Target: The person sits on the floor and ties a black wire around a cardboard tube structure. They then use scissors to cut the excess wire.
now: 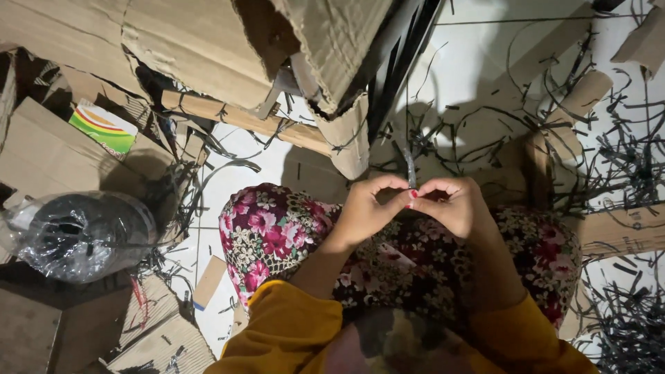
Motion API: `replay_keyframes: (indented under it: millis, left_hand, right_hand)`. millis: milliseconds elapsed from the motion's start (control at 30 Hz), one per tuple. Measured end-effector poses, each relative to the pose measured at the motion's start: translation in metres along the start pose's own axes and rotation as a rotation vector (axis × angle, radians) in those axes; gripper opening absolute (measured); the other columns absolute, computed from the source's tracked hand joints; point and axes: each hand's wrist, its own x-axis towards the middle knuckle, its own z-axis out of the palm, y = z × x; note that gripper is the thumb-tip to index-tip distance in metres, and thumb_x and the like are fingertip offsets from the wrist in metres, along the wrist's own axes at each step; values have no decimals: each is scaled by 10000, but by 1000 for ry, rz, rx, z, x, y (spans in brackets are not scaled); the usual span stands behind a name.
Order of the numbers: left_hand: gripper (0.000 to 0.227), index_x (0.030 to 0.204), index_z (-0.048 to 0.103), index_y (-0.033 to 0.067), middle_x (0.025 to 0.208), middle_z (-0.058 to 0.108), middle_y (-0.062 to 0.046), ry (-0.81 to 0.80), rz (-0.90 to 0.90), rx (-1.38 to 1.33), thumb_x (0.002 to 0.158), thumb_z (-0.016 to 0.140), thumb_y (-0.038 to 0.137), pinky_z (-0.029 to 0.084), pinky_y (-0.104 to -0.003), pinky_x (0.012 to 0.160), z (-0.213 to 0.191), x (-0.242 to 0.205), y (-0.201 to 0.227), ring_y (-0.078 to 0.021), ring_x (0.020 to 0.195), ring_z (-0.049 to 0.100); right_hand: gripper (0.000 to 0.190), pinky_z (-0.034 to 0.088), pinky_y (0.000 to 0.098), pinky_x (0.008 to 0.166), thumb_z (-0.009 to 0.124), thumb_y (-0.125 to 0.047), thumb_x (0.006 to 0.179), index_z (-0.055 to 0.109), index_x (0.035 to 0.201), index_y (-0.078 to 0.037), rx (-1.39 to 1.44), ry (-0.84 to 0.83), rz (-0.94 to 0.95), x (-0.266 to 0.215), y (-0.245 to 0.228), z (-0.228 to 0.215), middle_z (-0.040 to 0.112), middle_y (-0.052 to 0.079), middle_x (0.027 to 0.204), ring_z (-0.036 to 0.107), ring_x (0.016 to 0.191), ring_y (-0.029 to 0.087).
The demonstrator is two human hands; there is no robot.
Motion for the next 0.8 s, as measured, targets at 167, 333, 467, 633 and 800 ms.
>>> replay_keyframes:
  millis: [167, 333, 467, 633, 800]
  left_hand:
    - [117, 955, 772, 61, 848, 767, -137, 60, -38, -62, 868, 803, 132, 572, -352, 798, -3, 3, -2, -184, 929, 717]
    - [106, 973, 773, 54, 845, 769, -138, 45, -63, -155, 895, 786, 126, 565, -341, 788, -9, 2, 1, -120, 914, 671]
    - [96, 987, 780, 70, 877, 779, -125, 12, -53, -178, 902, 772, 113, 568, -331, 799, -12, 3, 4, -125, 943, 684]
    - [105, 991, 781, 49, 895, 779, -132, 18, -54, -196, 896, 764, 89, 568, -324, 797, -10, 1, 3, -123, 939, 678]
    - [84, 973, 785, 57, 866, 778, -130, 55, -4, -151, 895, 761, 75, 581, -308, 792, -11, 0, 9, -187, 917, 738]
  right_hand:
    - [144, 474, 268, 546, 872, -56, 738, 766, 819, -1, 20, -112, -64, -4, -13, -5, 667, 110, 598, 550, 601, 136]
    - [120, 439, 250, 544, 843, -45, 757, 748, 800, 15, 62, -246, -82, -2, -10, -5, 659, 99, 587, 526, 583, 134]
    - [182, 462, 257, 564, 843, -76, 783, 716, 890, -2, 121, -223, -82, -1, 1, -4, 667, 95, 647, 555, 603, 124]
    - [168, 456, 258, 558, 790, -51, 842, 704, 969, 18, 133, -137, -54, 1, 7, -3, 659, 118, 685, 576, 615, 119]
    - [174, 556, 330, 668, 789, -40, 851, 733, 995, 41, 110, -33, -13, -1, 10, 1, 731, 204, 824, 669, 731, 174]
